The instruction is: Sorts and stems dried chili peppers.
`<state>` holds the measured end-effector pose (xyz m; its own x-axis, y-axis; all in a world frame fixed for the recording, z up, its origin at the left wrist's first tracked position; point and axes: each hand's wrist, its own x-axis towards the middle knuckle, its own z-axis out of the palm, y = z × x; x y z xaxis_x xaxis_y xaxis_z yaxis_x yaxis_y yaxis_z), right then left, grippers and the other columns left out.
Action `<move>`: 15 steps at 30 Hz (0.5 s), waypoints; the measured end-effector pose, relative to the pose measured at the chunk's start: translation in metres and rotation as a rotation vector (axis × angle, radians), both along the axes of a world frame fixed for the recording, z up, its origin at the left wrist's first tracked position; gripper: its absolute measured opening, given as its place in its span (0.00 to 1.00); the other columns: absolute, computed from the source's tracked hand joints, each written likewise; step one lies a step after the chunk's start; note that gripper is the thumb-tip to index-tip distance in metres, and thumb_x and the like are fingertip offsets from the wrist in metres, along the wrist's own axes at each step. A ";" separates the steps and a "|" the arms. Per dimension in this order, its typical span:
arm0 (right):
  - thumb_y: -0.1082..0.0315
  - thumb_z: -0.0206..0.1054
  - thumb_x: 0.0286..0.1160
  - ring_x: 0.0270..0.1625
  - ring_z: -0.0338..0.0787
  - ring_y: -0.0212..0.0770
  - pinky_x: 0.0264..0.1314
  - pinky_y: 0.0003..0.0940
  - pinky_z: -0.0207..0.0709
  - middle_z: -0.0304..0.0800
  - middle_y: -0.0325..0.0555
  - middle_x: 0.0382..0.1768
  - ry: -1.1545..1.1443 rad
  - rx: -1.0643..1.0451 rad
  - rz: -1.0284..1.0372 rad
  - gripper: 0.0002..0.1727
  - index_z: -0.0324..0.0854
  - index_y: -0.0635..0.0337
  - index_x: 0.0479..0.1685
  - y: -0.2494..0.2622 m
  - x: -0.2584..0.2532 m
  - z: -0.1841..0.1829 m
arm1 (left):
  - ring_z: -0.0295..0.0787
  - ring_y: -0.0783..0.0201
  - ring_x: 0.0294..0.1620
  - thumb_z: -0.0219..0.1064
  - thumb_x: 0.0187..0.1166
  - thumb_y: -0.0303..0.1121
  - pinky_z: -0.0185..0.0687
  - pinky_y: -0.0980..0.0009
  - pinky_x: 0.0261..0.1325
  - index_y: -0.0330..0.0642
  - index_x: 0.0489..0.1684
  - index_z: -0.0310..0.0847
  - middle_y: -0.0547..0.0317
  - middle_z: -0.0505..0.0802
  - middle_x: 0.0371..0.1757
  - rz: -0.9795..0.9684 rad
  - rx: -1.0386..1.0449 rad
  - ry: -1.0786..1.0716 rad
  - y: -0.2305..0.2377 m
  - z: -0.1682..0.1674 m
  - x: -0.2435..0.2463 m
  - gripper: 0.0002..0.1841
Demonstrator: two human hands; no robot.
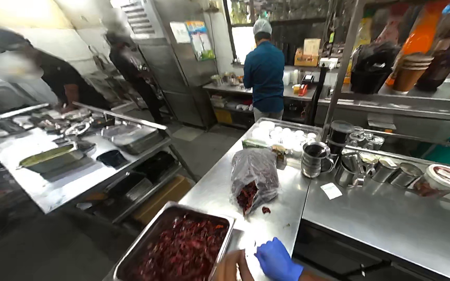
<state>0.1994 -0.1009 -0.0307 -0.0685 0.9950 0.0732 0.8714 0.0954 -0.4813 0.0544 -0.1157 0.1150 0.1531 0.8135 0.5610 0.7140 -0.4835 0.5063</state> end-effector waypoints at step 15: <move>0.49 0.64 0.81 0.60 0.91 0.47 0.62 0.57 0.83 0.91 0.45 0.59 0.242 -0.161 -0.264 0.22 0.85 0.46 0.69 0.053 0.070 -0.029 | 0.80 0.36 0.74 0.56 0.87 0.34 0.71 0.42 0.80 0.35 0.59 0.90 0.37 0.88 0.69 0.201 -0.092 0.181 0.062 -0.135 -0.094 0.18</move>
<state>0.2699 -0.0481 -0.0594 0.1917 0.9761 -0.1028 0.7152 -0.2106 -0.6664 -0.0392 -0.0536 -0.0203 0.0741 0.8841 0.4613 0.8738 -0.2804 0.3972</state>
